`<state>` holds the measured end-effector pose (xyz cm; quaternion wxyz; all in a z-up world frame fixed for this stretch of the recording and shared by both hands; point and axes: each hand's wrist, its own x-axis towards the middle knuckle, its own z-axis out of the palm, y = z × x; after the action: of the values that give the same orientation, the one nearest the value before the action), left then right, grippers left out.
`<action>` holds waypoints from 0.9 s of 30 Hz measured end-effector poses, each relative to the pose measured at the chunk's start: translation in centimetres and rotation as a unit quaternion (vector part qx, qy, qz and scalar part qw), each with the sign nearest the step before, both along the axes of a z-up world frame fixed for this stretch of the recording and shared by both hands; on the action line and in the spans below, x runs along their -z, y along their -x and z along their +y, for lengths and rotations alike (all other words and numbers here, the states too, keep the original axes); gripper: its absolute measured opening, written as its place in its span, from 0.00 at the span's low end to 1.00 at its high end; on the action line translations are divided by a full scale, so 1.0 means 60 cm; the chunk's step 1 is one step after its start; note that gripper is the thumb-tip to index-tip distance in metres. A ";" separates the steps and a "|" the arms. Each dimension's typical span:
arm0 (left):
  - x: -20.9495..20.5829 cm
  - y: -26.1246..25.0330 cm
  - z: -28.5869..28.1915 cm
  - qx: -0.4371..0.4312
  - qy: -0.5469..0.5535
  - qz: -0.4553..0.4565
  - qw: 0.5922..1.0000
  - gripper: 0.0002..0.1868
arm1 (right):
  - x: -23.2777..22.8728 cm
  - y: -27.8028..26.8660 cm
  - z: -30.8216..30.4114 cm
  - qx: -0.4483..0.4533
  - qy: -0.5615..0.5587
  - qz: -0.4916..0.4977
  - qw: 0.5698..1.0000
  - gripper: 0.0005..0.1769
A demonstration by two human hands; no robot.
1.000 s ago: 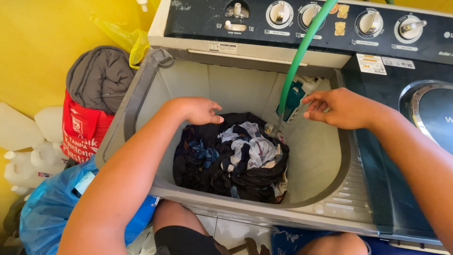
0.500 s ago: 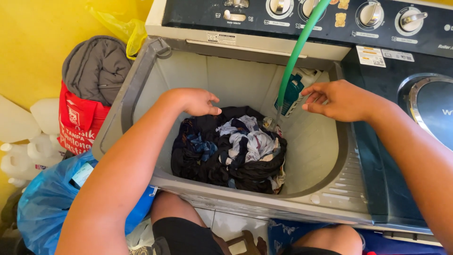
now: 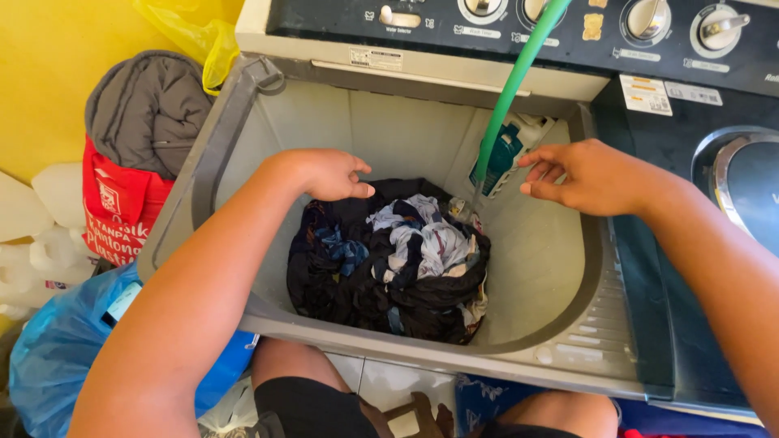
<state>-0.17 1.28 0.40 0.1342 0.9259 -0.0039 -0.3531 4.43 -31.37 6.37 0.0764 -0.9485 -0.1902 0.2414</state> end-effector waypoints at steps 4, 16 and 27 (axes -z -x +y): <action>0.025 -0.013 0.006 -0.002 0.010 -0.019 1.000 0.39 | 0.010 -0.007 -0.007 -0.017 -0.004 -0.009 1.000 0.31; 0.117 -0.070 0.039 0.073 0.116 -0.142 0.980 0.37 | 0.042 -0.038 -0.036 -0.057 -0.131 -0.054 0.988 0.24; 0.078 -0.038 0.027 0.057 0.099 -0.133 0.984 0.37 | 0.040 -0.035 -0.024 0.001 -0.182 -0.041 0.982 0.29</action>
<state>2.13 2.90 -4.26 0.2031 0.9451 -0.1092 -0.2315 6.53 -32.79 3.95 0.2398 -0.9282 -0.2331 0.1633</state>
